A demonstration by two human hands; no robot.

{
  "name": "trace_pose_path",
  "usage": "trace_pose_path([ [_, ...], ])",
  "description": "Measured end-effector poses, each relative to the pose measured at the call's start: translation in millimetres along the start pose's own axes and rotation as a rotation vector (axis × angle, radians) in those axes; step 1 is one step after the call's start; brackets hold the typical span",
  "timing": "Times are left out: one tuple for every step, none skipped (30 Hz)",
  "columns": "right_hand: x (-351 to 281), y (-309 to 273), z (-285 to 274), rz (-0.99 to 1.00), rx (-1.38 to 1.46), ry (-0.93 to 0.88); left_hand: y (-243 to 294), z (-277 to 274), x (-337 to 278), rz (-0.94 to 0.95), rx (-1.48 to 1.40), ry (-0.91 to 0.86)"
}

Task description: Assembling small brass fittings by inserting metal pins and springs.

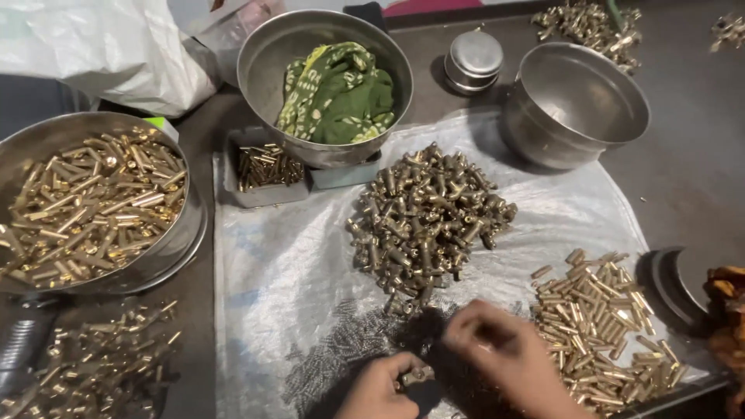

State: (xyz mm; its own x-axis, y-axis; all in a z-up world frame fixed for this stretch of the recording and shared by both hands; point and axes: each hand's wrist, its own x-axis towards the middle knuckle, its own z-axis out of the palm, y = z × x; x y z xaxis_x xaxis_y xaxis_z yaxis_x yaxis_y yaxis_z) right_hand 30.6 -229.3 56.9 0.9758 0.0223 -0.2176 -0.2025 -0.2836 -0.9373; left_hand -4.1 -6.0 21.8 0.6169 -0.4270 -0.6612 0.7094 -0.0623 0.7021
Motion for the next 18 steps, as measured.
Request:
trace_pose_path([
  [-2,2,2,-0.004,-0.002,0.001,-9,-1,7,0.004,0.0,-0.001],
  [-9,7,8,-0.006,0.059,-0.144,-22,-2,10,0.175,-0.064,-0.065],
  [-16,11,13,-0.007,0.121,-0.288,-35,-3,13,0.345,-0.128,-0.131],
  [-17,6,13,-0.003,0.122,-0.293,-26,-1,4,0.342,-0.131,-0.127],
  [-17,1,13,0.068,0.175,-0.332,-17,0,-6,0.334,-0.02,-0.052],
  [-16,-5,12,0.132,0.224,-0.366,-5,2,-12,0.332,0.094,0.019],
  [-15,-6,13,0.128,0.222,-0.367,-2,2,-12,0.337,0.094,0.02],
  [-16,-7,13,0.188,0.246,-0.324,-1,2,-13,0.286,0.079,0.009],
  [-17,-7,13,0.249,0.27,-0.28,0,3,-13,0.235,0.064,-0.001],
  [-18,-11,15,0.251,0.27,-0.281,-1,4,-14,0.233,0.062,-0.001],
  [-19,-14,16,0.292,0.312,-0.264,-1,6,-14,0.232,0.062,0.009],
  [-19,-17,17,0.332,0.354,-0.243,-1,8,-14,0.233,0.063,0.018],
  [-20,-15,17,0.333,0.355,-0.241,-8,6,-8,0.232,0.064,0.016],
  [-21,-13,16,0.291,0.283,-0.271,-16,6,-3,0.36,0.12,0.043],
  [-22,-11,16,0.249,0.212,-0.301,-25,5,2,0.488,0.176,0.071],
  [-23,-13,17,0.252,0.211,-0.302,-20,6,-3,0.485,0.173,0.071],
  [-23,-15,17,0.194,0.21,-0.333,-15,7,-8,0.416,0.128,0.055],
  [-23,-17,18,0.131,0.209,-0.363,-8,8,-13,0.35,0.085,0.04],
])
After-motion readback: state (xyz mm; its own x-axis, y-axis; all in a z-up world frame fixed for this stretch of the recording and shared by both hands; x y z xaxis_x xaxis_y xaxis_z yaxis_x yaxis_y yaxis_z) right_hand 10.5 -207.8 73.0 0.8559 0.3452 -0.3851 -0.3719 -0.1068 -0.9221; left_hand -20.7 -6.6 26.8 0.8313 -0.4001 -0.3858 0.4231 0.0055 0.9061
